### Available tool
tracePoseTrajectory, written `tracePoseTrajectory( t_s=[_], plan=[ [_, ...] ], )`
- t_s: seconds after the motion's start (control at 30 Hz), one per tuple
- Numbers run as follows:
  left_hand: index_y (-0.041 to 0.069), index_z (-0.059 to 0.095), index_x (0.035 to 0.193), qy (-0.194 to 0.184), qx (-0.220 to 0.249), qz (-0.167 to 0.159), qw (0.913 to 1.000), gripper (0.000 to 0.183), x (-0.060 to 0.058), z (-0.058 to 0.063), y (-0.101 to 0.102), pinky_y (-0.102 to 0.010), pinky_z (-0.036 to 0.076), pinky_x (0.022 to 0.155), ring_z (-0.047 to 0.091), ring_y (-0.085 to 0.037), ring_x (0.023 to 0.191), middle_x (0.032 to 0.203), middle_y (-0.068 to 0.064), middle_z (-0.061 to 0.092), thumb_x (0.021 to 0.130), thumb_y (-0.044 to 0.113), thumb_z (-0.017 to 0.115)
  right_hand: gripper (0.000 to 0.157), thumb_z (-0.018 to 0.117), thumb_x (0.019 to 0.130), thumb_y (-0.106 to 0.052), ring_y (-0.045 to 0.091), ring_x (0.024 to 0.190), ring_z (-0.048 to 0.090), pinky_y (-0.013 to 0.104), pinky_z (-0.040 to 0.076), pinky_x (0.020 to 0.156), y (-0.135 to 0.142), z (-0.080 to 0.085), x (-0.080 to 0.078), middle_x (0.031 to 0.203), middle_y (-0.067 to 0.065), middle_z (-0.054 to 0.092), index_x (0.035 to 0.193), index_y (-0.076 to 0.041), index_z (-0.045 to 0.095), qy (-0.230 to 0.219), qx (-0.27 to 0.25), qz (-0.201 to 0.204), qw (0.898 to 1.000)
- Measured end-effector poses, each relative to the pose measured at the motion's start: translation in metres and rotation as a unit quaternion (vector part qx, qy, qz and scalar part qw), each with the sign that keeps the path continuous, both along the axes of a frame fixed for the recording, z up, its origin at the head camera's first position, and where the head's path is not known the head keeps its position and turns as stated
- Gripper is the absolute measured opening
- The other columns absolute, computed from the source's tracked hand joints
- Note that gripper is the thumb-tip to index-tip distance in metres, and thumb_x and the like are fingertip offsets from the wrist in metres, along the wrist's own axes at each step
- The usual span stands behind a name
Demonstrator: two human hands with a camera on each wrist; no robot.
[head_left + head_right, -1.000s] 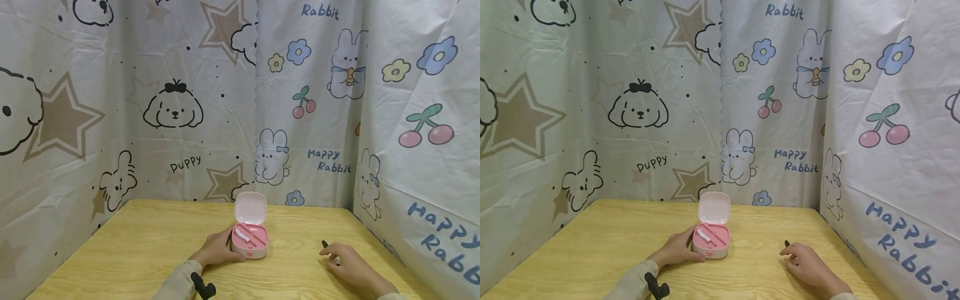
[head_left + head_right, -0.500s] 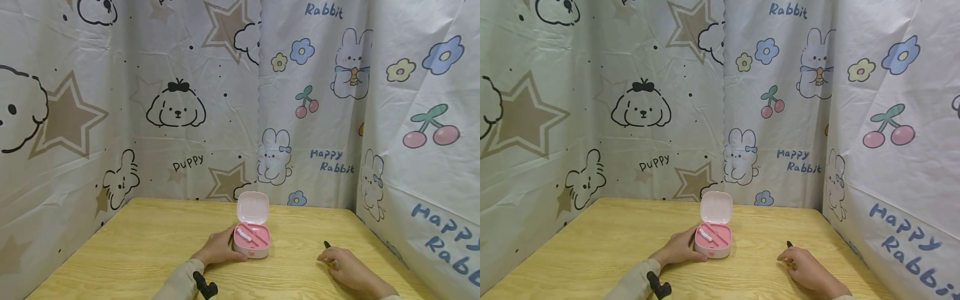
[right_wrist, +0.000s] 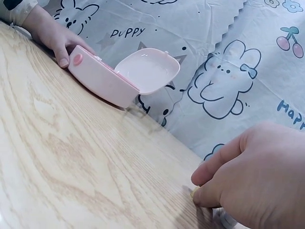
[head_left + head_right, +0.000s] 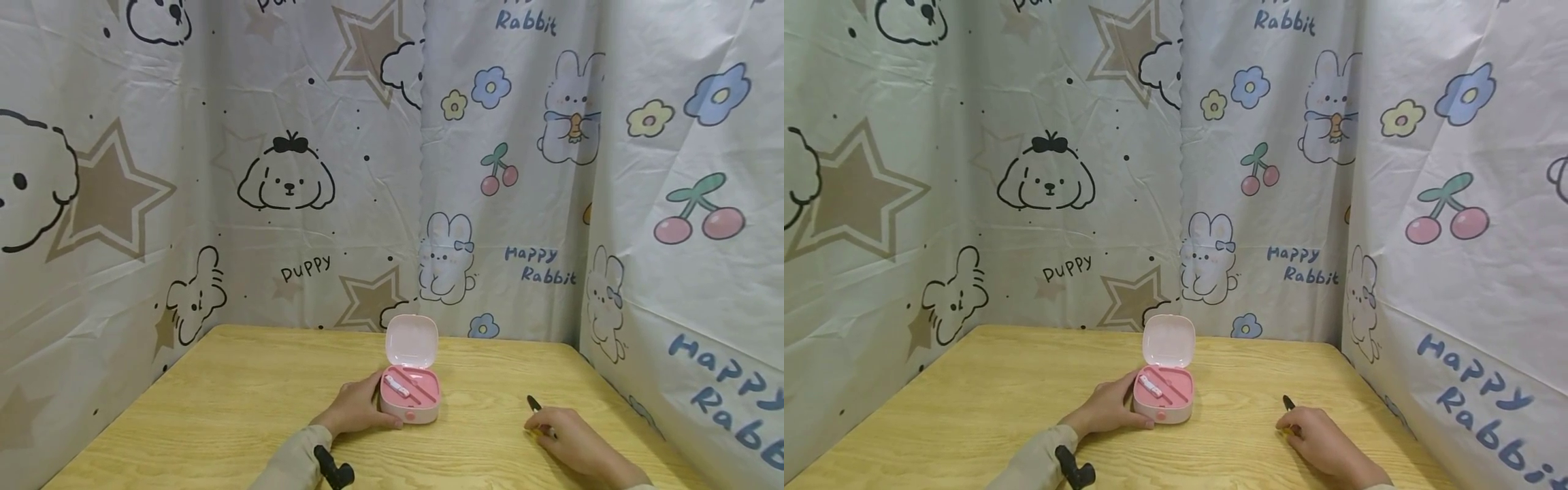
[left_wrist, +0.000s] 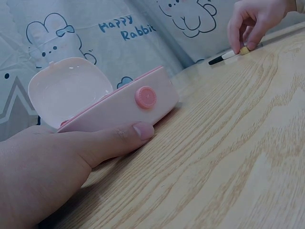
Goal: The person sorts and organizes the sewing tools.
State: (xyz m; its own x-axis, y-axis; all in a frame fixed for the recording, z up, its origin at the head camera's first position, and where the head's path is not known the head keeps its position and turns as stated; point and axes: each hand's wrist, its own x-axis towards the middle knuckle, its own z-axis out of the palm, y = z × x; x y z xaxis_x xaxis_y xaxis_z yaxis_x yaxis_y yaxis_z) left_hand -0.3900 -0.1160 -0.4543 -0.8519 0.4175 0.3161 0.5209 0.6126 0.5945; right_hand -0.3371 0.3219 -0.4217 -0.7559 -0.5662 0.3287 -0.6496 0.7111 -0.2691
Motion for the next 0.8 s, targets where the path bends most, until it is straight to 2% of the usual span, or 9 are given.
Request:
tracePoseTrajectory(
  t_s=[0.37, 0.47, 0.6, 0.8],
  plan=[
    [0.019, 0.034, 0.163, 0.007, 0.008, -0.001, 0.9999, 0.116, 0.000, 0.000, 0.000, -0.063, 0.030, 0.109, 0.047, -0.027, 0.139, 0.156, 0.001, 0.049, 0.070, 0.068, 0.086, 0.018, 0.081, 0.082, 0.004, 0.002, 0.076, 0.053, 0.030, 0.052, 0.066, -0.005, -0.005, 0.001, 0.087, -0.014, 0.064, 0.095, -0.009, 0.079, 0.042, -0.003, -0.006, 0.999],
    [0.020, 0.034, 0.163, 0.005, 0.012, -0.002, 0.9999, 0.116, 0.001, 0.001, 0.000, -0.063, 0.030, 0.109, 0.046, -0.026, 0.140, 0.156, 0.002, 0.049, 0.070, 0.066, 0.087, 0.019, 0.081, 0.083, 0.004, 0.002, 0.077, 0.054, 0.030, 0.052, 0.066, -0.006, -0.005, 0.000, 0.088, -0.011, 0.066, 0.097, -0.008, 0.079, 0.040, 0.001, -0.011, 0.999],
    [0.020, 0.034, 0.163, 0.003, 0.013, -0.004, 0.9999, 0.115, 0.002, 0.002, 0.000, -0.063, 0.030, 0.109, 0.046, -0.026, 0.140, 0.156, 0.002, 0.049, 0.071, 0.065, 0.087, 0.022, 0.080, 0.083, 0.004, 0.006, 0.081, 0.062, 0.032, 0.056, 0.070, -0.010, -0.003, 0.001, 0.097, -0.003, 0.072, 0.101, -0.008, 0.078, 0.033, 0.000, -0.031, 0.999],
    [0.020, 0.034, 0.163, 0.002, 0.014, -0.001, 0.9999, 0.116, 0.002, 0.002, 0.000, -0.063, 0.030, 0.108, 0.047, -0.027, 0.139, 0.156, 0.001, 0.049, 0.071, 0.065, 0.088, 0.022, 0.080, 0.084, 0.004, 0.006, 0.083, 0.063, 0.033, 0.056, 0.072, -0.017, 0.001, 0.004, 0.100, -0.002, 0.072, 0.102, -0.009, 0.078, 0.045, -0.003, -0.039, 0.998]
  ],
)
